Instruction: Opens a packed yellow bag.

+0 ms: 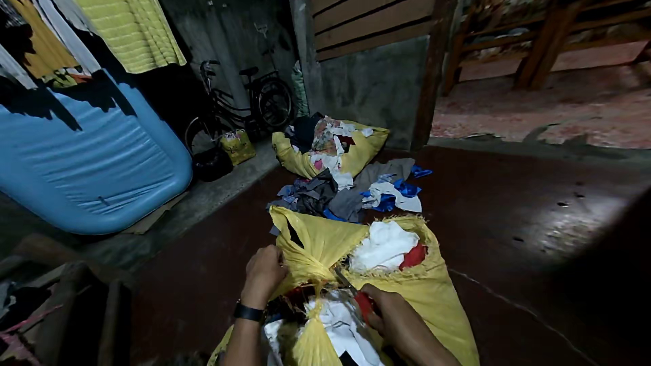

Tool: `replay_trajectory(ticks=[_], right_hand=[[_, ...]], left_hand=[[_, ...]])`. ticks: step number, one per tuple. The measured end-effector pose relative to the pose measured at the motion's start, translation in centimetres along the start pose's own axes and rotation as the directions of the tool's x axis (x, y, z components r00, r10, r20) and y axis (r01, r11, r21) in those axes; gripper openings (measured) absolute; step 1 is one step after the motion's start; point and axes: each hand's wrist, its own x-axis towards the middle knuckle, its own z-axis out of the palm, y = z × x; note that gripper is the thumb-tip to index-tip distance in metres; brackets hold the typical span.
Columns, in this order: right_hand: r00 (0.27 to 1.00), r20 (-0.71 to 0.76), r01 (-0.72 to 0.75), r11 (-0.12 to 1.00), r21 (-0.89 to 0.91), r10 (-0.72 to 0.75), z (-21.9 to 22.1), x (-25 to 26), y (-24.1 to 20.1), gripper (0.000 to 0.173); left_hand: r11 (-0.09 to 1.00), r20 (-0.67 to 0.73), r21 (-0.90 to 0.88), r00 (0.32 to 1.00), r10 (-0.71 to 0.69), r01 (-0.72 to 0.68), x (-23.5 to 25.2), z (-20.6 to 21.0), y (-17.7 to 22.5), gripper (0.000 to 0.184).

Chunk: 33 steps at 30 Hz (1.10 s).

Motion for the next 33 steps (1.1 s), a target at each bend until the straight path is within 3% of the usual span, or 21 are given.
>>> replay_trajectory(ticks=[3,8,15,25,33], right_hand=[[1.0,0.004,-0.016,1.0,-0.001,0.016,0.1,0.2,-0.1,0.037],[1.0,0.002,-0.009,1.0,-0.03,0.009,1.0,-0.3,-0.2,0.053],[0.997,-0.065,0.039,0.991,-0.128,-0.047,1.6,-0.7,-1.0,0.063],[0.969,-0.218,0.065,0.971,-0.23,-0.116,2.4,0.0,-2.3,0.057],[0.965,-0.241,0.029,0.954,-0.298,-0.104,2.5,0.6,-3.7,0.048]], left_hand=[[1.0,0.005,0.011,1.0,-0.019,0.019,0.0,-0.1,-0.1,0.02],[0.99,0.104,-0.115,0.99,0.098,-0.086,0.7,0.0,-1.9,0.028],[0.831,0.065,-0.545,0.983,0.17,-0.108,0.3,-0.5,-1.9,0.013],[0.768,0.056,-0.627,0.976,0.211,-0.13,-0.2,-0.9,-1.6,0.014],[0.71,0.021,-0.684,0.968,0.248,-0.167,-0.2,-0.5,-1.4,0.012]])
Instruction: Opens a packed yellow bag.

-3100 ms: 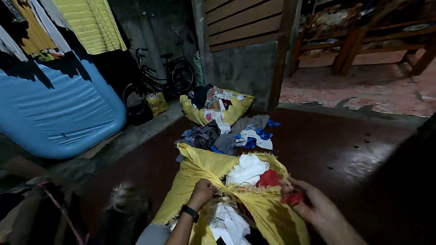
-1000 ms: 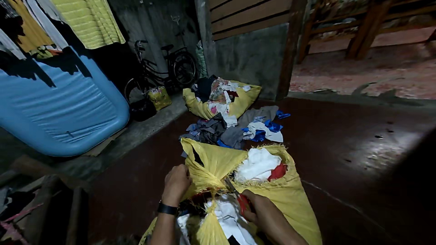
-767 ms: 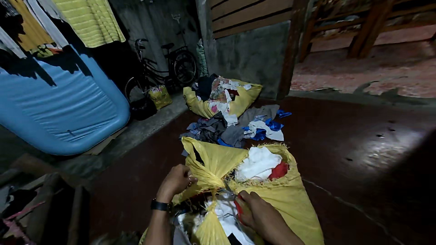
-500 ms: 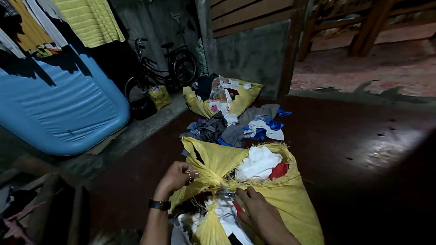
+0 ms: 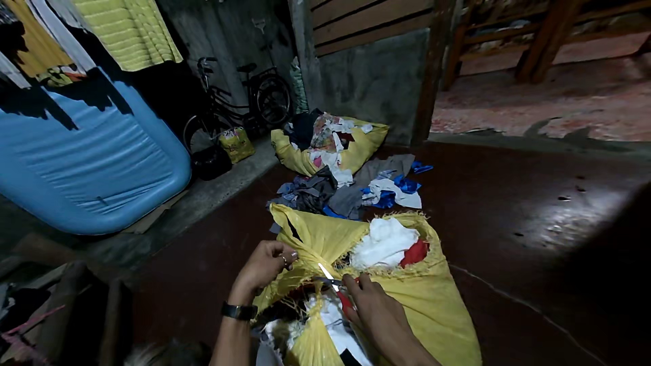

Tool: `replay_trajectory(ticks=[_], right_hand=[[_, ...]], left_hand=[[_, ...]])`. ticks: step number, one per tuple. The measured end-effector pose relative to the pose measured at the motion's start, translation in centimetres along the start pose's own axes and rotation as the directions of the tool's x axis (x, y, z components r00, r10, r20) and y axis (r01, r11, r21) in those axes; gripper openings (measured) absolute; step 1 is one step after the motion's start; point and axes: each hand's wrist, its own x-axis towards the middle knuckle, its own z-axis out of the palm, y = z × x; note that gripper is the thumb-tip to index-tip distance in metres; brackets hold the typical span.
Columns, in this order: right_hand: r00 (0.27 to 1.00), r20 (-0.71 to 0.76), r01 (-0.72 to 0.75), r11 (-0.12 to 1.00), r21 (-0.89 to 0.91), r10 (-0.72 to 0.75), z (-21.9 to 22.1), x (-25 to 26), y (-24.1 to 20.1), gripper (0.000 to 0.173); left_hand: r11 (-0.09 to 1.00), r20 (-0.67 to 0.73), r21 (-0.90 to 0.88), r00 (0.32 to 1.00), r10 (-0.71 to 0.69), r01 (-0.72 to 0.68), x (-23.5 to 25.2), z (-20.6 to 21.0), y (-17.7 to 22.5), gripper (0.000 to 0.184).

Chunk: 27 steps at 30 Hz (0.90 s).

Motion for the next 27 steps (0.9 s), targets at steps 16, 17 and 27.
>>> replay_trajectory(ticks=[16,17,27], right_hand=[[1.0,-0.021,-0.004,0.998,-0.061,0.003,-0.2,0.8,-1.3,0.023],[1.0,-0.03,-0.003,0.998,-0.066,0.001,-0.2,0.8,-1.3,0.02],[0.998,-0.061,0.018,0.999,-0.039,-0.02,-0.6,0.8,-1.4,0.025]], left_hand=[[0.996,0.041,0.005,0.995,0.094,-0.095,-0.8,0.7,1.0,0.013],[0.996,0.028,0.002,0.995,0.094,-0.094,-0.8,0.7,1.1,0.013],[0.991,0.045,-0.07,0.992,0.119,-0.115,-0.8,1.2,1.3,0.013]])
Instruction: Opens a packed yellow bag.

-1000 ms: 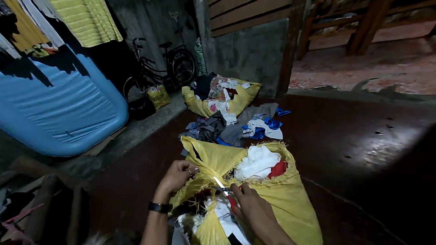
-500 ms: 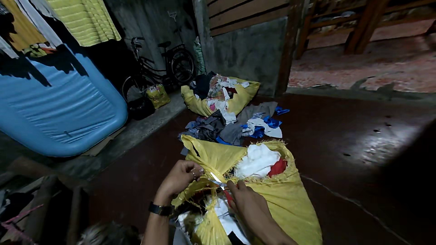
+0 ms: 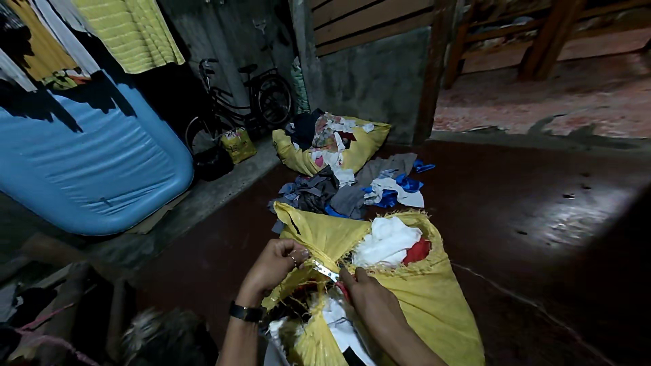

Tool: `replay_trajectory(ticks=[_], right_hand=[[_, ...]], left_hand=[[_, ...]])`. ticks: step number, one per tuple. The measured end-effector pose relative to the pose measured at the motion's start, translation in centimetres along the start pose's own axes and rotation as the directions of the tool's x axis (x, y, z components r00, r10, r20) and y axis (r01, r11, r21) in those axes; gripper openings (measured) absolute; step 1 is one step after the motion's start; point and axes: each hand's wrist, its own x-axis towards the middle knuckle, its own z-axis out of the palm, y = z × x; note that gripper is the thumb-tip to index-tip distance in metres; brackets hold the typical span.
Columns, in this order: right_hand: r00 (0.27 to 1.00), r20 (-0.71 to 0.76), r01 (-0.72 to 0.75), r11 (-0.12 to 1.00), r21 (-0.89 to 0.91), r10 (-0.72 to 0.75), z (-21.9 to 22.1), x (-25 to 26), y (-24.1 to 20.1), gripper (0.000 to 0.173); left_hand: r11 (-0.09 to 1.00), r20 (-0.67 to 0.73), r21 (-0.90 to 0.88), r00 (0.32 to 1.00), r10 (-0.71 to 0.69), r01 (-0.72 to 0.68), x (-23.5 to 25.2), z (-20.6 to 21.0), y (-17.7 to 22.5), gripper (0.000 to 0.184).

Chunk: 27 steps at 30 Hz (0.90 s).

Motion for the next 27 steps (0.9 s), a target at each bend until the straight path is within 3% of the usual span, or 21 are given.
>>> replay_trajectory(ticks=[4,8,11,14,18,22,27], right_hand=[[0.999,0.027,-0.02,1.0,0.019,0.02,-0.5,0.0,0.1,0.019],[0.999,-0.027,-0.041,0.99,0.132,0.045,-1.3,0.3,2.0,0.038],[0.996,-0.062,-0.057,0.991,0.124,0.065,-1.8,0.5,4.7,0.048],[0.995,-0.072,-0.067,0.994,0.083,0.073,-2.3,0.5,6.6,0.054],[0.997,-0.042,-0.069,0.996,0.061,0.072,-2.6,0.6,8.5,0.06],[0.997,0.013,-0.073,0.99,0.119,0.072,-3.0,0.1,10.8,0.06],[0.985,0.169,-0.009,0.98,0.198,-0.025,-5.7,-0.7,11.8,0.058]], left_hand=[[0.995,-0.087,-0.086,0.995,0.04,-0.048,-0.8,-0.5,1.0,0.015],[0.992,-0.298,0.11,0.95,0.097,-0.067,-1.8,-2.4,0.1,0.013],[0.967,-0.453,0.228,0.867,0.207,-0.112,-4.1,-5.0,0.3,0.012],[0.917,-0.501,0.38,0.807,0.312,-0.119,-7.6,-8.2,2.1,0.012],[0.793,-0.485,0.607,0.772,0.412,-0.043,-12.4,-13.6,5.3,0.018],[0.668,-0.525,0.73,0.745,0.412,0.145,-16.5,-16.9,6.4,0.019],[0.693,-0.628,0.686,0.661,0.412,0.22,-22.1,-19.1,6.6,0.014]])
